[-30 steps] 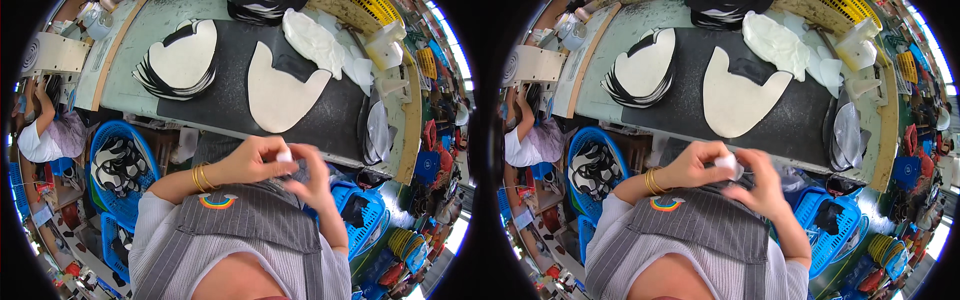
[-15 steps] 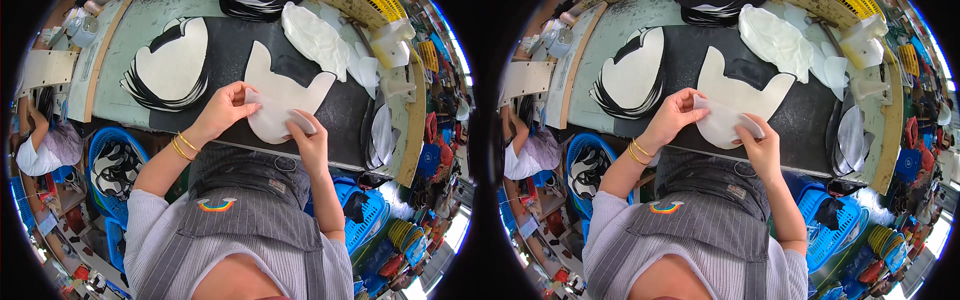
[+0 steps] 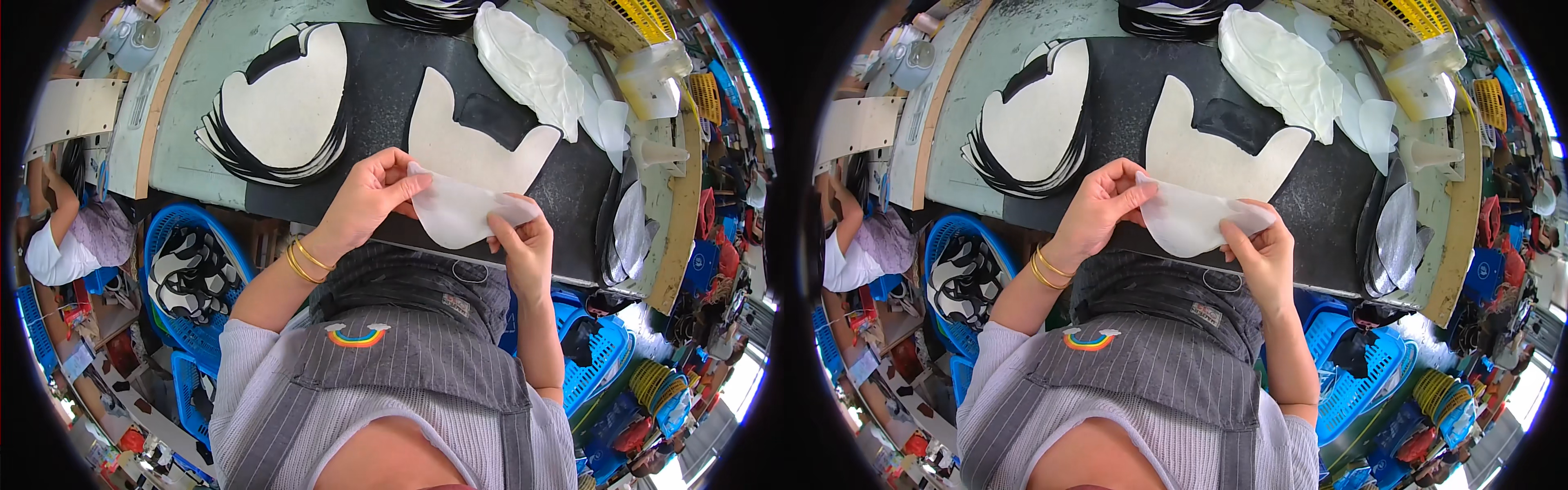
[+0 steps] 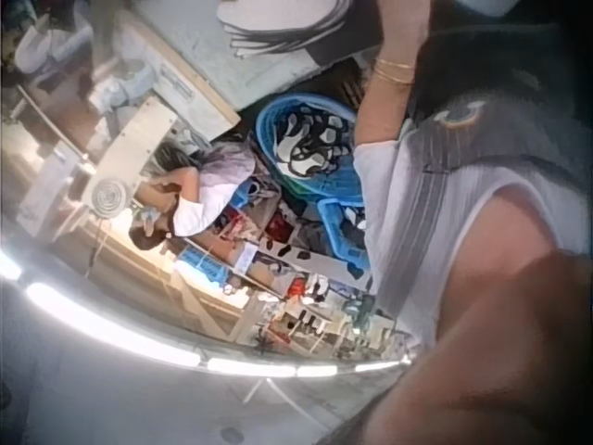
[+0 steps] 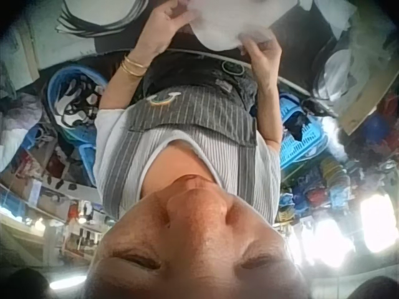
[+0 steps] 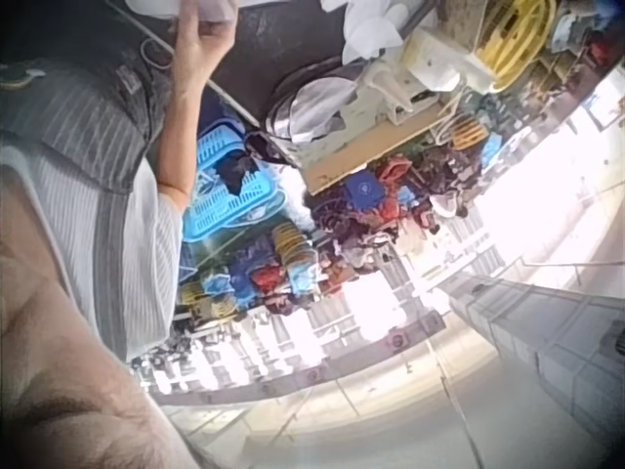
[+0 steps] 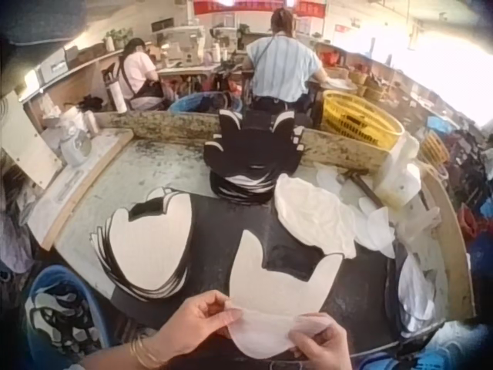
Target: Manually assembling and layering various shoe components by peeling adhesive backing and pressing layers together on a workbench.
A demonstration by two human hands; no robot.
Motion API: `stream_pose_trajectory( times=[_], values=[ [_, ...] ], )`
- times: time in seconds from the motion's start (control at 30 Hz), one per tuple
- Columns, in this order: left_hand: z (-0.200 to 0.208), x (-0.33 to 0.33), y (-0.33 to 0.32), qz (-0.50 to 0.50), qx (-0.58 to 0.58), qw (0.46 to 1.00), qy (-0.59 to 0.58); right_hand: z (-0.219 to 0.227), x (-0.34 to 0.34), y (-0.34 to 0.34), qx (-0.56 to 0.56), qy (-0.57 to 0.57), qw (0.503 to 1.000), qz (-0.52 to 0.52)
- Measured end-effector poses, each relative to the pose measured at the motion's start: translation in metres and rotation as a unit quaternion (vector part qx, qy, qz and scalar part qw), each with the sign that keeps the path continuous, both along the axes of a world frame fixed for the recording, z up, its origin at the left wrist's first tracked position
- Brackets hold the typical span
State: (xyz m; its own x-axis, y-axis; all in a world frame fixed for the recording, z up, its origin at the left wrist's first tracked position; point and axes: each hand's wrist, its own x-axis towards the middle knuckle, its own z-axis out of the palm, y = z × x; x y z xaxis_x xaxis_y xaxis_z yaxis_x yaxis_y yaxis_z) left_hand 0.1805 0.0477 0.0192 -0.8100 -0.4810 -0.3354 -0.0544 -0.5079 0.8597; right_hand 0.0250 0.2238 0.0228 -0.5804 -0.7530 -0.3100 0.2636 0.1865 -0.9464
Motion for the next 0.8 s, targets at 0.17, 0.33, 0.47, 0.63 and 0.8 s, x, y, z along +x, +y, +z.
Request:
stream_pose_trajectory(
  times=[0.17,0.33,0.47,0.63,0.8],
  values=[
    [-0.002,-0.001,0.011,0.084,0.127,0.980,0.130,0.012,0.009,-0.007,-0.084,-0.038,0.995,-0.034],
    [-0.012,-0.010,0.061,0.061,0.444,0.848,0.281,0.005,0.012,-0.019,-0.234,-0.163,0.954,-0.094],
    [0.011,-0.022,0.077,0.089,0.179,0.966,0.162,0.003,0.015,-0.016,-0.254,-0.182,0.944,-0.103],
    [0.014,-0.023,0.080,0.112,0.142,0.966,0.187,0.027,0.020,-0.023,-0.281,-0.244,0.922,-0.109],
    [0.023,-0.024,0.091,0.169,0.025,0.967,0.187,0.028,0.030,-0.024,-0.265,-0.236,0.928,-0.118]
  ],
)
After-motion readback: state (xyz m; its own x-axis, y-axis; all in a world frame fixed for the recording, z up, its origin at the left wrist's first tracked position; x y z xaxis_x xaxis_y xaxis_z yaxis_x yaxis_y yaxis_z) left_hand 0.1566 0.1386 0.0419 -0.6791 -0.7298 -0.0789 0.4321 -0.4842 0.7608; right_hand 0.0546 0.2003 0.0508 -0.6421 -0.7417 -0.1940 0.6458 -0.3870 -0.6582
